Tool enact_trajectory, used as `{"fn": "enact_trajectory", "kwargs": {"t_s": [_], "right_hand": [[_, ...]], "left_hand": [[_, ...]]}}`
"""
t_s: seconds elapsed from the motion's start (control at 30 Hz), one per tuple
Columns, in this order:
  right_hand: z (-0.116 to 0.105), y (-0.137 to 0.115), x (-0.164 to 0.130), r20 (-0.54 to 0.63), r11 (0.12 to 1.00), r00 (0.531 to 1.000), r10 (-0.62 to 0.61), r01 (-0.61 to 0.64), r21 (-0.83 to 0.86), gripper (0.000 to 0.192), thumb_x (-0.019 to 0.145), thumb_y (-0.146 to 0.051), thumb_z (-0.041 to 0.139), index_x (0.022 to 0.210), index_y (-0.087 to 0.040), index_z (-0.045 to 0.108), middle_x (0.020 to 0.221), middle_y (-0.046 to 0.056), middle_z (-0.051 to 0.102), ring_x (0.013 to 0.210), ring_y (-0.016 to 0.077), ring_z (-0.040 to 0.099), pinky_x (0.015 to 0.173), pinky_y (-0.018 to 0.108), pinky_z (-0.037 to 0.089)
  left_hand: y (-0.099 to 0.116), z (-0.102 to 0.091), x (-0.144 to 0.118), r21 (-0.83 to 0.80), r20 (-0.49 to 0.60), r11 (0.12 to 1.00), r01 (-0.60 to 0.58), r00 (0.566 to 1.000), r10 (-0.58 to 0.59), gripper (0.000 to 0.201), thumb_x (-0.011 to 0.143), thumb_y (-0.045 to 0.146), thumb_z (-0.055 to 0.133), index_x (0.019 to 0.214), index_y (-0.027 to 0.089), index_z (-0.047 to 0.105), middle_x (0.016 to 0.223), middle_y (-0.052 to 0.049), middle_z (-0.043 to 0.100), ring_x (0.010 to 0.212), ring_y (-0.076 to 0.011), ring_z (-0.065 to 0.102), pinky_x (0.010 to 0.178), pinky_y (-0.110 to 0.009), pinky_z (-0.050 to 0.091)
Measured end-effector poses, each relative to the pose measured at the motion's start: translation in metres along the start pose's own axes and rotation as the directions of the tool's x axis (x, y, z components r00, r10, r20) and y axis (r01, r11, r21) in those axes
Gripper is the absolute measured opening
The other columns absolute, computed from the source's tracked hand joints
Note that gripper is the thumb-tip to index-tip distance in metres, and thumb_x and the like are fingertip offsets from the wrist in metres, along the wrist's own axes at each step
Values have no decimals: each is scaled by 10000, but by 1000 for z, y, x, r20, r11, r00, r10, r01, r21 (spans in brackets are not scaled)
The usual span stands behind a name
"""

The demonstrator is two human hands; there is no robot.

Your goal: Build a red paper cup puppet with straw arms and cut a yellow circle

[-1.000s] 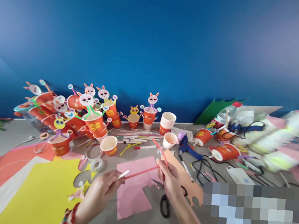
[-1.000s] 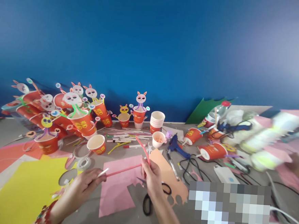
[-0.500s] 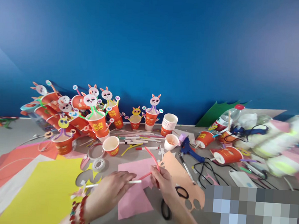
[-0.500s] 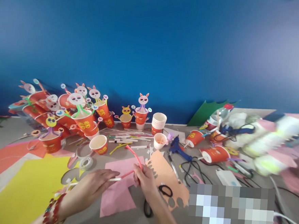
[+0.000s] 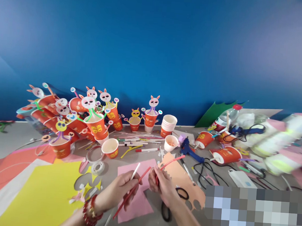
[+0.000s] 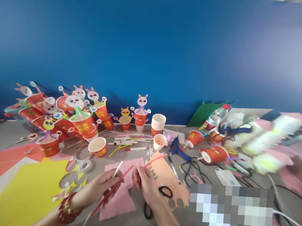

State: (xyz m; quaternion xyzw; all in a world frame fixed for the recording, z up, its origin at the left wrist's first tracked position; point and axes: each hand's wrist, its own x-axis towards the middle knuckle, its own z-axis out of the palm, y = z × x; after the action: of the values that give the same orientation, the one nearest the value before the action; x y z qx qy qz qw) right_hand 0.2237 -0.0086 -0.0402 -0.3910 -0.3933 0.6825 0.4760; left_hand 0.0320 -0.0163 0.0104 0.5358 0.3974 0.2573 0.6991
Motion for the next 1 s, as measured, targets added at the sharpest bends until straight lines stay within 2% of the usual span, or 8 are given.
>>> {"fn": "enact_trajectory", "kwargs": {"t_s": [0.13, 0.27, 0.4, 0.53, 0.67, 0.73, 0.83, 1.0], "right_hand": [[3, 0, -2, 63, 999, 997, 45, -47, 29, 617, 877, -678, 519, 506, -192, 442, 388, -77, 355, 363, 59, 276, 427, 234, 204], [7, 3, -3, 169, 990, 978, 125, -133, 40, 664, 899, -716, 427, 484, -198, 441, 354, -75, 338, 326, 65, 290, 403, 233, 204], [10, 8, -5, 205, 985, 964, 167, -153, -84, 685, 886, -722, 449, 444, -198, 433, 342, -63, 364, 325, 65, 330, 397, 232, 214], [16, 14, -11, 268, 960, 934, 236, -182, -212, 675, 835, -743, 513, 443, -200, 433, 341, -64, 392, 311, 59, 318, 375, 228, 202], [24, 19, -17, 328, 946, 904, 273, -190, -262, 661, 794, -749, 569, 459, -195, 435, 350, -72, 402, 319, 50, 335, 393, 220, 245], [24, 20, -17, 327, 945, 907, 264, -176, -275, 662, 770, -774, 569, 482, -189, 454, 373, -67, 425, 337, 51, 353, 400, 214, 257], [21, 20, -14, 270, 948, 936, 225, -147, -281, 668, 753, -813, 538, 528, -188, 474, 411, -68, 438, 339, 48, 340, 378, 209, 223], [18, 20, -10, 206, 948, 961, 183, -117, -296, 675, 834, -774, 478, 495, -191, 462, 374, -68, 410, 309, 47, 301, 368, 216, 194]], "left_hand": [[-1, -1, -1, -72, -45, 997, -14, 999, 11, 329, 929, 492, 508, 817, 183, 498, 635, 47, 521, 378, -47, 430, 345, -163, 338], [4, -1, 0, -190, -152, 982, 2, 988, -32, 329, 918, 504, 529, 837, 190, 479, 620, 80, 433, 415, -24, 267, 373, -149, 177], [10, -2, 7, -18, -161, 998, -53, 986, 50, 331, 874, 500, 604, 917, 182, 525, 587, 103, 380, 426, -38, 237, 392, -176, 183], [14, 3, 17, 171, -177, 983, -72, 979, 103, 333, 822, 386, 684, 1057, 159, 617, 661, 54, 518, 483, -66, 382, 452, -192, 300], [15, 10, 26, 202, -244, 968, -151, 949, 200, 186, 778, 302, 720, 882, 149, 692, 666, 22, 567, 605, -111, 492, 552, -209, 387], [14, 10, 30, 164, -299, 972, -167, 931, 210, 174, 793, 321, 706, 802, 151, 673, 609, 36, 530, 537, -89, 433, 491, -196, 344], [12, 6, 31, 33, -343, 986, -160, 925, 162, 241, 819, 397, 683, 792, 167, 615, 504, 95, 387, 419, -51, 272, 394, -182, 216], [15, -2, 26, -151, -393, 961, -233, 906, 158, 326, 788, 464, 719, 826, 166, 593, 485, 115, 356, 397, -33, 241, 379, -164, 179]]}}
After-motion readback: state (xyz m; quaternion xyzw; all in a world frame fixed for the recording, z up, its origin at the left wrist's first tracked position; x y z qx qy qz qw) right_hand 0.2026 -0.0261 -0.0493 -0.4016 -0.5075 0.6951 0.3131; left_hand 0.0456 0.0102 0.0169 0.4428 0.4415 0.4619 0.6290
